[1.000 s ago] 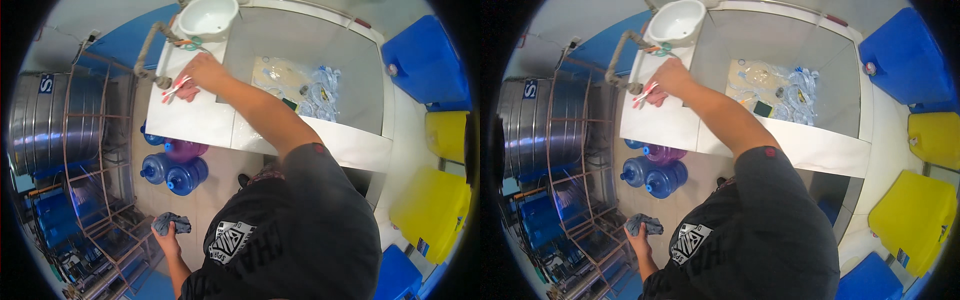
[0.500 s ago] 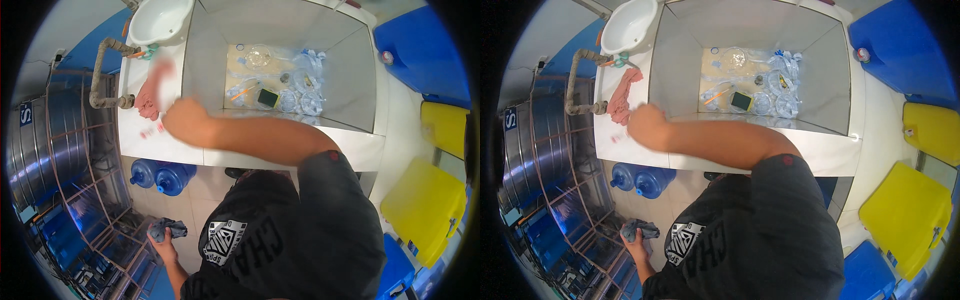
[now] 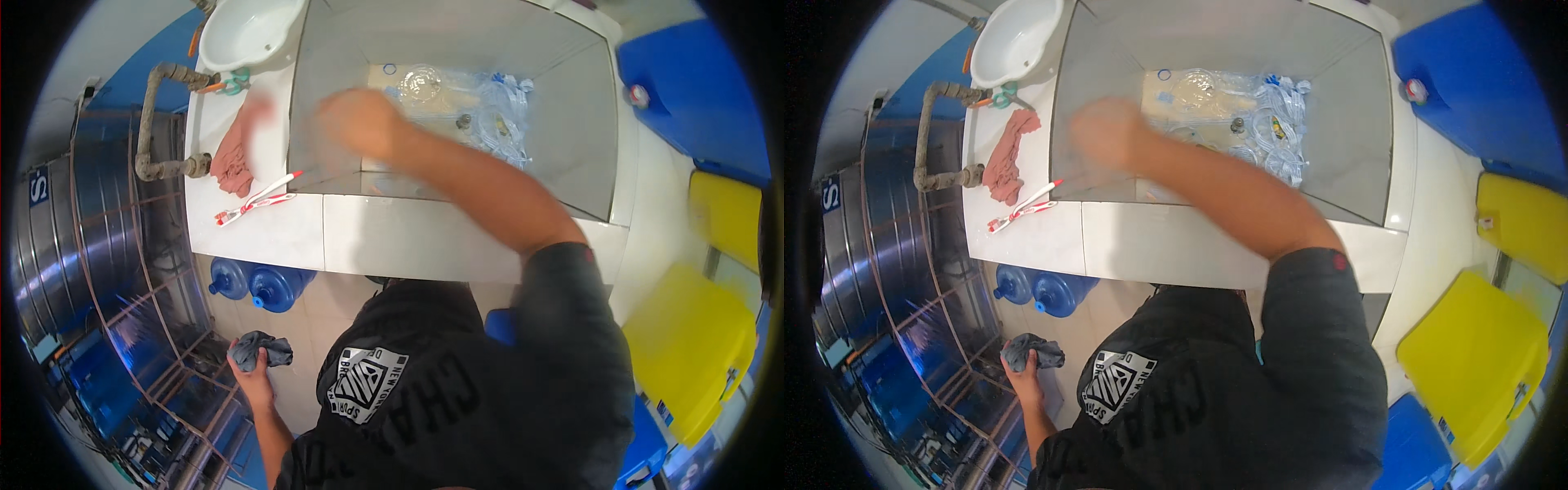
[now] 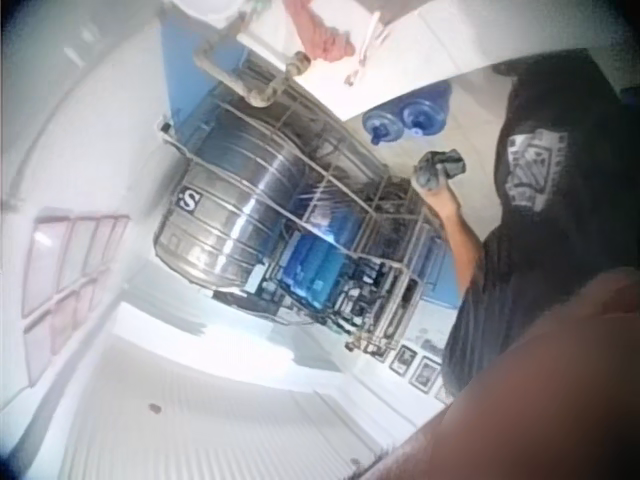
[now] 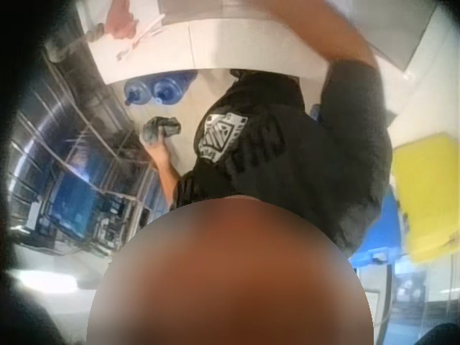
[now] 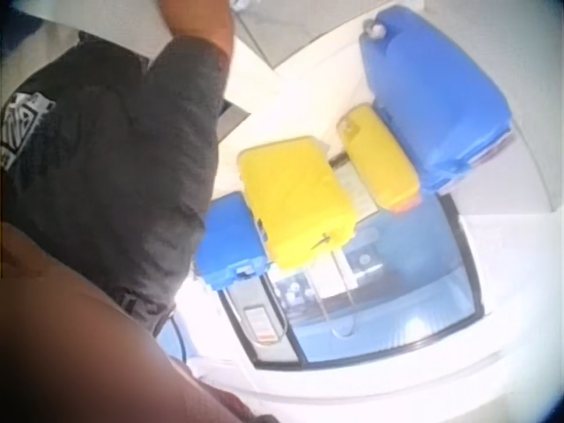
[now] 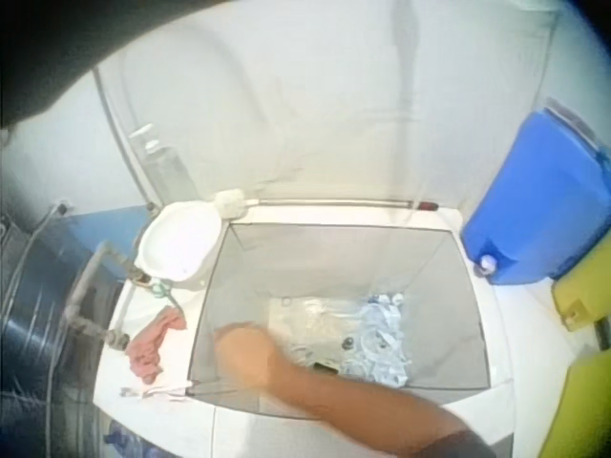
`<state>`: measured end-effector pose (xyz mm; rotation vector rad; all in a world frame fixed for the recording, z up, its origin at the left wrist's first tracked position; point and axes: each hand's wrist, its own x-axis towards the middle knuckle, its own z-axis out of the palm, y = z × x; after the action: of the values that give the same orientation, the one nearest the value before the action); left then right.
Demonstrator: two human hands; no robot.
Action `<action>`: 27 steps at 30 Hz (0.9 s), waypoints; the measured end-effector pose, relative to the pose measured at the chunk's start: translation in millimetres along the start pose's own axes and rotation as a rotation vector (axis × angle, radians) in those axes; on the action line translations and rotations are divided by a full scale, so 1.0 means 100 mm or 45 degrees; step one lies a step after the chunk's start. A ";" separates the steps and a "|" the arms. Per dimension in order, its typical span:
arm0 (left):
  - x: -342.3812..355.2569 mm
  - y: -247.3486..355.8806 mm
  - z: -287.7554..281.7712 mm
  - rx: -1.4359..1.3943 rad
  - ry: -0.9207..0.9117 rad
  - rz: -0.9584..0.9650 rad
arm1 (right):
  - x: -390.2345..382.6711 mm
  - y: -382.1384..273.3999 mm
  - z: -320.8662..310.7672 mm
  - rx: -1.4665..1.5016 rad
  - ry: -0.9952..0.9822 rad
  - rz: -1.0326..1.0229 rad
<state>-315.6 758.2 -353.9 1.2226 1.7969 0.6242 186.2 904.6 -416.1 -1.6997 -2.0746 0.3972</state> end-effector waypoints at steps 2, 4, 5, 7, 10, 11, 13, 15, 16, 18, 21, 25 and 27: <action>-0.04 -0.12 -0.03 -0.020 0.037 -0.046 | 0.05 0.58 0.10 -0.138 -0.444 0.420; -0.11 -0.28 -0.08 -0.044 0.072 -0.102 | -0.07 1.01 0.45 -0.446 -0.800 0.247; -0.16 -0.36 -0.11 0.024 0.110 -0.133 | -0.16 1.16 0.68 -0.441 -0.827 0.119; -0.30 -0.51 -0.20 0.099 0.135 -0.178 | -0.31 1.40 1.15 -0.458 -0.937 0.001; -0.57 -0.71 -0.37 0.278 0.200 -0.279 | -0.44 1.60 1.77 -0.444 -1.059 0.025; -0.68 -0.76 -0.42 0.319 0.193 -0.258 | -0.47 1.65 1.92 -0.414 -1.082 0.054; -0.89 -0.84 -0.51 0.358 0.177 -0.262 | -0.51 1.72 2.14 -0.384 -1.122 0.074; -1.07 -0.88 -0.55 0.388 0.226 -0.323 | -0.54 1.79 2.31 -0.400 -1.127 0.056; -1.15 -0.90 -0.55 0.400 0.247 -0.352 | -0.54 1.83 2.38 -0.415 -1.157 0.043; -1.25 -0.89 -0.54 0.364 0.263 -0.434 | -0.52 1.90 2.51 -0.461 -1.204 0.011; -1.29 -0.87 -0.48 0.507 0.253 -0.454 | -0.44 2.01 2.65 -0.490 -1.227 -0.022; -1.24 -0.85 -0.44 0.605 0.205 -0.406 | -0.38 2.12 2.53 -0.164 -1.028 0.121; -1.21 -0.87 -0.46 0.381 0.192 -0.405 | -0.41 2.16 2.33 -0.070 -0.977 0.088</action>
<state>-378.3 615.2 -353.1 1.0667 2.2144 0.2776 261.7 920.2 -727.1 -1.8333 -2.5439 1.1748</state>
